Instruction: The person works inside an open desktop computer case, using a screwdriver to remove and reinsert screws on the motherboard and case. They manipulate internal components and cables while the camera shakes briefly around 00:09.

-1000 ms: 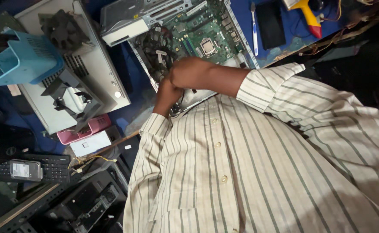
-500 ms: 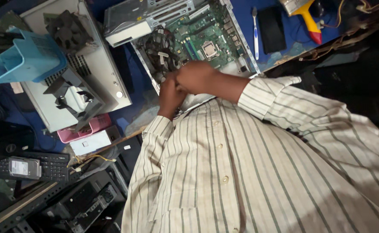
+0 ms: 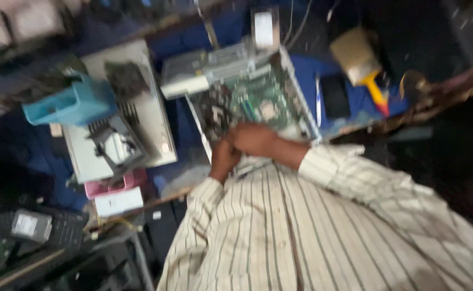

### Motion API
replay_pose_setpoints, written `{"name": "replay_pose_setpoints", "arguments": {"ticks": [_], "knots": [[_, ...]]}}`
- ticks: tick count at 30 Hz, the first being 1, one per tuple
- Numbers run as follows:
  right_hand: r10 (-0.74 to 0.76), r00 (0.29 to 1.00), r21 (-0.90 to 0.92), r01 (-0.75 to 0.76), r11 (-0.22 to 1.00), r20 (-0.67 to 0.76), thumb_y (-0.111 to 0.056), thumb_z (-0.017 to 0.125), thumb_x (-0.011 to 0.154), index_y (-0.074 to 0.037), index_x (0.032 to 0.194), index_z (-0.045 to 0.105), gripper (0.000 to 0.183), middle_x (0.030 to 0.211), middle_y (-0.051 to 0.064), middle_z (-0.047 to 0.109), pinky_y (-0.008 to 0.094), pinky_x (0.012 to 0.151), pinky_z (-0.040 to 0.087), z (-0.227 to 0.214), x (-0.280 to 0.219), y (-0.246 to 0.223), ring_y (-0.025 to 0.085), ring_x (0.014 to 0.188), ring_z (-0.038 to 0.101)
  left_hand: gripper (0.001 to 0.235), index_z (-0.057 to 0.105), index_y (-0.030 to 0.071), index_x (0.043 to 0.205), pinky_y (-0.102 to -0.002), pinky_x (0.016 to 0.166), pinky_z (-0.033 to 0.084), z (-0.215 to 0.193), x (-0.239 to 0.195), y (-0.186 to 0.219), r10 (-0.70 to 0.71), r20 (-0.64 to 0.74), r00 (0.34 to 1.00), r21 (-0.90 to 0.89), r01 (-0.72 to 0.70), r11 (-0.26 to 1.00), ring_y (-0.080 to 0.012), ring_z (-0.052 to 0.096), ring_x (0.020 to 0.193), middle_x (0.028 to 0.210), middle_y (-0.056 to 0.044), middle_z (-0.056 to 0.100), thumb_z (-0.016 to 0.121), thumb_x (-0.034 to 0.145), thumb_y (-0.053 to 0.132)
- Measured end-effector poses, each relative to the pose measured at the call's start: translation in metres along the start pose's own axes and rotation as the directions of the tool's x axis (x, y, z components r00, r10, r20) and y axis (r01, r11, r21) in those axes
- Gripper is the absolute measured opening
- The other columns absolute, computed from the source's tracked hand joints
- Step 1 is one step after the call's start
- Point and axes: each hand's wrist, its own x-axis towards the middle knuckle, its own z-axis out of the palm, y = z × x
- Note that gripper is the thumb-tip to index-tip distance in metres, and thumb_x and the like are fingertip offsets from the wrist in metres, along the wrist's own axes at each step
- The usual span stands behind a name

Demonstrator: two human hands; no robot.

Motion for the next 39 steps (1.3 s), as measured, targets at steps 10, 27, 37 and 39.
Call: {"name": "replay_pose_setpoints", "arguments": {"ticks": [10, 27, 37, 39], "knots": [[-0.148, 0.980, -0.005, 0.148, 0.989, -0.135, -0.017, 0.061, 0.086, -0.006, 0.111, 0.062, 0.028, 0.107, 0.018, 0.067, 0.047, 0.083, 0.055, 0.008, -0.010, 0.017, 0.039, 0.101, 0.067, 0.040, 0.063, 0.012, 0.121, -0.045, 0.081, 0.055, 0.012, -0.001, 0.019, -0.190, -0.098, 0.977, -0.074, 0.183, 0.980, -0.0371, 0.070, 0.101, 0.110, -0.016, 0.073, 0.073, 0.082, 0.018], [0.095, 0.995, 0.032, -0.094, 0.995, -0.026, -0.034, 0.063, 0.095, -0.004, 0.114, 0.053, 0.037, 0.105, 0.021, 0.070, 0.053, 0.082, 0.054, -0.015, -0.034, 0.006, 0.042, 0.096, 0.069, 0.033, 0.066, 0.013, 0.120, -0.049, 0.077, 0.055, 0.033, -0.014, 0.058, -0.085, -0.456, 0.886, 0.000, 0.095, 0.995, -0.0409, 0.068, 0.093, 0.103, -0.018, 0.072, 0.066, 0.088, 0.013], [-0.272, 0.956, -0.041, 0.269, 0.962, -0.107, -0.014, 0.056, 0.094, -0.006, 0.104, 0.061, 0.014, 0.104, 0.020, 0.063, 0.048, 0.084, 0.051, 0.028, -0.015, 0.036, 0.040, 0.099, 0.064, 0.024, 0.066, 0.013, 0.106, -0.045, 0.083, 0.056, 0.025, -0.021, 0.043, -0.148, -0.232, 0.961, -0.139, 0.118, 0.983, -0.0371, 0.071, 0.099, 0.100, -0.016, 0.074, 0.074, 0.084, 0.016], [-0.316, 0.940, -0.042, 0.313, 0.949, -0.126, -0.016, 0.053, 0.097, -0.006, 0.109, 0.061, 0.017, 0.106, 0.021, 0.062, 0.049, 0.083, 0.050, 0.034, -0.017, 0.038, 0.041, 0.100, 0.062, 0.037, 0.064, 0.011, 0.118, -0.047, 0.084, 0.054, 0.029, -0.025, 0.035, -0.074, -0.288, 0.955, -0.137, 0.036, 0.990, -0.0414, 0.066, 0.103, 0.110, -0.020, 0.071, 0.073, 0.083, 0.012]]}}
